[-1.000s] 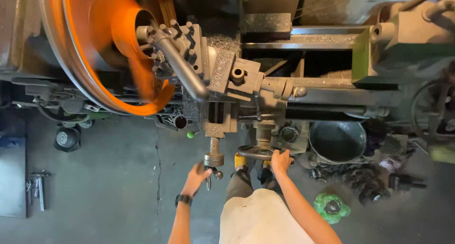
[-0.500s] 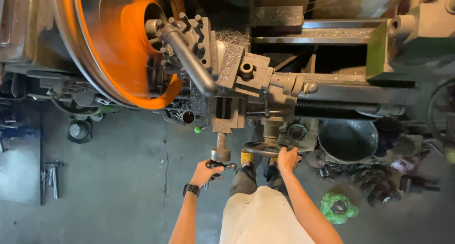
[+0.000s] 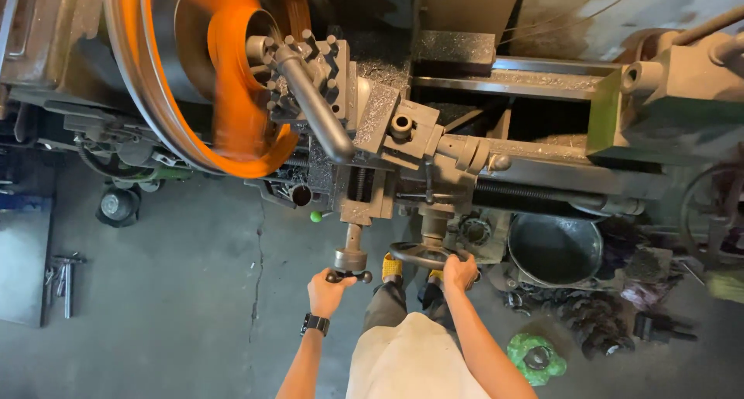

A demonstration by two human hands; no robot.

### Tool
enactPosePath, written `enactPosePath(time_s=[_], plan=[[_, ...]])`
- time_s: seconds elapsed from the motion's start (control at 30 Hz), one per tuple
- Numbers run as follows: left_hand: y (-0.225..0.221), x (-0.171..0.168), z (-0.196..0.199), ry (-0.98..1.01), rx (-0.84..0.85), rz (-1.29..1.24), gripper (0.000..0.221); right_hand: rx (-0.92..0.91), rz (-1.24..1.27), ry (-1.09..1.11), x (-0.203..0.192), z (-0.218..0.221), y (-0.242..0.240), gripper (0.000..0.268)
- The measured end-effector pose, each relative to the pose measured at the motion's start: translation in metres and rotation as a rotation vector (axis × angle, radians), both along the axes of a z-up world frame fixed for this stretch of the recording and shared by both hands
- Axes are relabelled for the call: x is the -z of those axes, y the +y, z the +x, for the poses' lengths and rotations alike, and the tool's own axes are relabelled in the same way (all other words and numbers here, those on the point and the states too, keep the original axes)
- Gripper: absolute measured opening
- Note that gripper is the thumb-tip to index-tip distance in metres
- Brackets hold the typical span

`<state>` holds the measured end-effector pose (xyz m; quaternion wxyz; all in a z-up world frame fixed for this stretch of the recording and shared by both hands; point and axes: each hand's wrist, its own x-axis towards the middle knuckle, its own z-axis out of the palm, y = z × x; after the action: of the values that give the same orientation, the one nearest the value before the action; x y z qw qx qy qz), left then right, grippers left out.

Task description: Operating a lathe to machine a large metal wheel or pulley.

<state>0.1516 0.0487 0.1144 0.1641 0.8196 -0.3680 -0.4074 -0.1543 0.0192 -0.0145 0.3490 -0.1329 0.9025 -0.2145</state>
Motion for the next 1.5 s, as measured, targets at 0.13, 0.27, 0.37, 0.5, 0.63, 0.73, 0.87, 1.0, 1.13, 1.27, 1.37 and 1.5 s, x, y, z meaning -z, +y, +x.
enactPosePath(time_s=[0.13, 0.27, 0.37, 0.5, 0.63, 0.73, 0.87, 1.0, 1.13, 1.27, 1.37, 1.5], plan=[[-0.005, -0.026, -0.022, -0.127, 0.055, -0.053, 0.050, 0.020, -0.220, -0.091, 0.039, -0.017, 0.015, 0.036], [-0.034, -0.118, -0.100, -0.412, 0.531, -0.681, 0.062, 0.068, -0.338, -0.342, 0.058, -0.044, 0.014, 0.035], [-0.042, -0.056, -0.121, -0.094, 0.730, -0.581, 0.051, 0.038, -0.296, -0.414, 0.077, -0.061, 0.019, 0.038], [-0.058, 0.012, -0.123, 0.060, 0.924, -0.432, 0.053, 0.058, -0.323, -0.528, 0.129, -0.076, 0.028, 0.036], [-0.061, 0.023, -0.132, -0.015, 1.032, -0.246, 0.049, 0.136, -0.320, -0.690, 0.153, -0.087, 0.033, 0.031], [-0.057, 0.025, -0.146, -0.103, 1.051, -0.227, 0.049, 0.156, -0.300, -0.785, 0.150, -0.092, 0.029, 0.030], [-0.048, 0.027, -0.169, -0.261, 1.082, -0.241, 0.050, 0.148, -0.221, -0.590, 0.140, -0.092, 0.026, 0.035], [-0.040, 0.043, -0.189, -0.358, 1.103, -0.257, 0.051, 0.073, -0.158, -0.310, 0.100, -0.066, 0.017, 0.044], [-0.032, 0.068, -0.210, -0.547, 1.121, -0.255, 0.041, -0.054, -0.120, -0.241, 0.053, -0.040, 0.009, 0.060], [-0.034, 0.055, -0.229, -0.627, 1.150, -0.206, 0.041, 0.007, -0.190, -0.386, 0.052, -0.042, 0.009, 0.052], [-0.031, 0.073, -0.221, -0.552, 1.187, -0.298, 0.035, 0.114, -0.297, -0.577, 0.103, -0.058, 0.019, 0.036], [-0.059, 0.020, -0.179, -0.350, 1.216, -0.440, 0.034, 0.144, -0.342, -0.616, 0.170, -0.074, 0.032, 0.030]])
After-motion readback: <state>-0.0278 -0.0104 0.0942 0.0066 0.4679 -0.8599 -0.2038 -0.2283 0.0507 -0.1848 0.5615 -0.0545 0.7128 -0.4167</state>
